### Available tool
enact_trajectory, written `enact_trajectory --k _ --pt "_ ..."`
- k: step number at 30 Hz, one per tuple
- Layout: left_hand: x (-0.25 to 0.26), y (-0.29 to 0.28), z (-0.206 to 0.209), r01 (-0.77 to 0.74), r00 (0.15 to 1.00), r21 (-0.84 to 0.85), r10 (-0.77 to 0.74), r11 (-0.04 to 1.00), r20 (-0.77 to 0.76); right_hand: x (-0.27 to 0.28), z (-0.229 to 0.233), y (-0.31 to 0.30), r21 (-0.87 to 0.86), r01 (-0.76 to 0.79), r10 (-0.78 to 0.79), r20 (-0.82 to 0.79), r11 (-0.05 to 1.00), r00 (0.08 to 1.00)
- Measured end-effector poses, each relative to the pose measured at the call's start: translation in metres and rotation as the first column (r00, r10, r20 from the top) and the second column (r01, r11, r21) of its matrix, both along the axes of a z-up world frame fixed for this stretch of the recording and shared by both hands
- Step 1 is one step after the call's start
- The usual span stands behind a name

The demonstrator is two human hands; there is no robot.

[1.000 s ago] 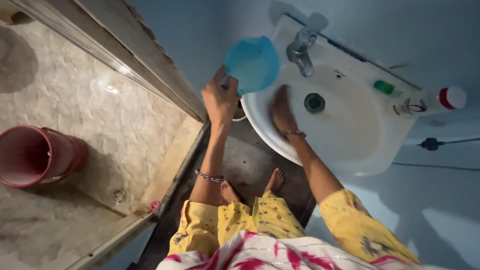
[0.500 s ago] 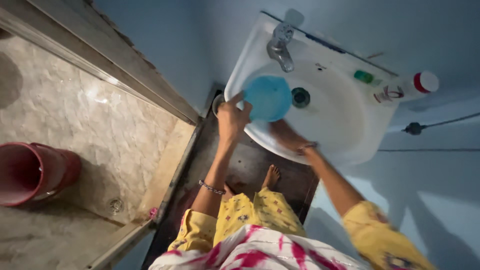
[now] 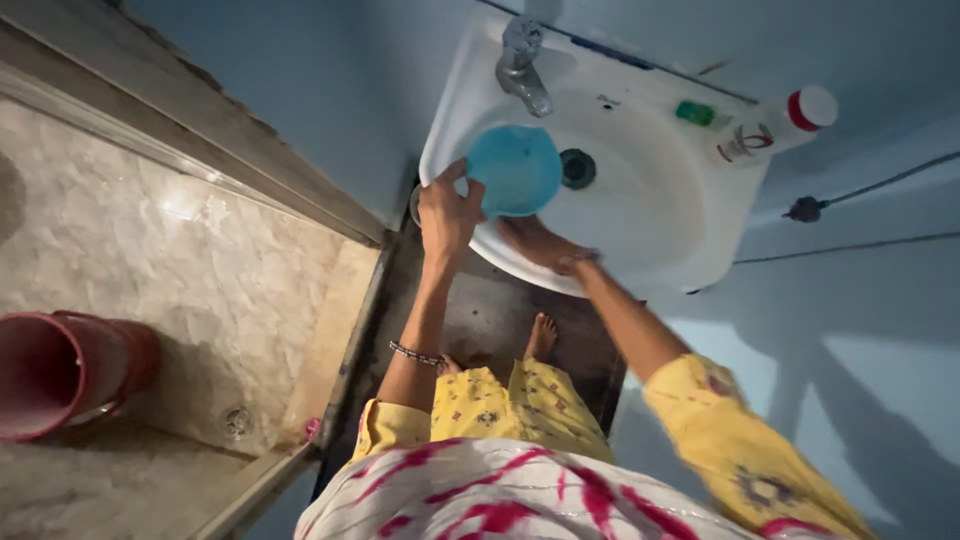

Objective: The person cleans a bathroom sink by hand. They use a blue plastic cup to scoop water from the running tap and pour it over the sink basin, then wipe the surface with their hand. The person also moves a bottle of lotion and a toothbrush aside to clean the area underneath.

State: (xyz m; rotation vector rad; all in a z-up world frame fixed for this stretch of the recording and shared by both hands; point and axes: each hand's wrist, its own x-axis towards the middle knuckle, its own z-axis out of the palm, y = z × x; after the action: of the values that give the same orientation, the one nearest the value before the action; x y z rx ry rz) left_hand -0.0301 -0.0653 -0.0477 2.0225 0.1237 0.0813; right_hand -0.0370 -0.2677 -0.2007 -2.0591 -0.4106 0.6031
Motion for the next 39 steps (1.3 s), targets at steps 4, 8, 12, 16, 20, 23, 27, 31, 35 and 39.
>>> enact_trajectory --k 4,8,12,16,20,23,27,31,35,39 --pt "-0.001 0.005 0.030 0.048 0.999 0.026 -0.048 0.999 -0.002 -0.021 0.009 -0.122 -0.624 0.137 -0.004 0.209 0.769 0.978" --pt "-0.005 0.000 0.035 0.052 0.997 0.051 -0.055 0.997 0.062 -0.020 -0.021 -0.137 -0.727 0.366 0.046 0.478 0.581 0.877" --pt "-0.005 -0.020 0.019 -0.075 0.876 0.325 -0.094 0.943 0.473 -0.021 -0.033 -0.043 -0.375 0.372 -0.277 0.283 0.849 0.918" --pt "-0.007 -0.044 0.005 0.051 0.890 0.546 -0.286 0.836 0.355 -0.036 -0.002 -0.024 -0.030 0.499 -0.478 0.237 0.866 0.846" --pt "-0.012 -0.065 0.000 0.016 0.738 0.716 -0.491 0.698 0.463 -0.028 -0.014 -0.069 0.179 0.874 -0.803 -0.348 0.451 0.485" --pt "-0.012 -0.074 -0.002 -0.027 0.654 0.765 -0.567 0.643 0.500 -0.018 -0.032 -0.094 0.351 0.936 -0.453 -0.838 -0.023 0.303" --pt "-0.007 -0.069 0.001 -0.022 0.667 0.815 -0.598 0.579 0.444 0.001 -0.029 -0.091 0.362 0.912 -0.253 -0.916 -0.193 0.310" --pt "-0.004 -0.054 0.002 -0.050 0.655 0.740 -0.537 0.671 0.532 0.015 -0.032 -0.081 0.524 0.846 -0.293 -0.828 -0.100 0.478" --pt "0.002 -0.030 0.016 0.036 0.834 0.327 -0.209 0.944 0.511 0.014 -0.057 -0.054 0.233 0.554 -0.555 -0.068 0.799 0.829" --pt "0.017 0.003 0.045 -0.100 0.995 -0.118 0.097 0.988 -0.031 -0.028 -0.070 -0.054 -0.278 0.088 0.039 0.420 0.956 0.907"
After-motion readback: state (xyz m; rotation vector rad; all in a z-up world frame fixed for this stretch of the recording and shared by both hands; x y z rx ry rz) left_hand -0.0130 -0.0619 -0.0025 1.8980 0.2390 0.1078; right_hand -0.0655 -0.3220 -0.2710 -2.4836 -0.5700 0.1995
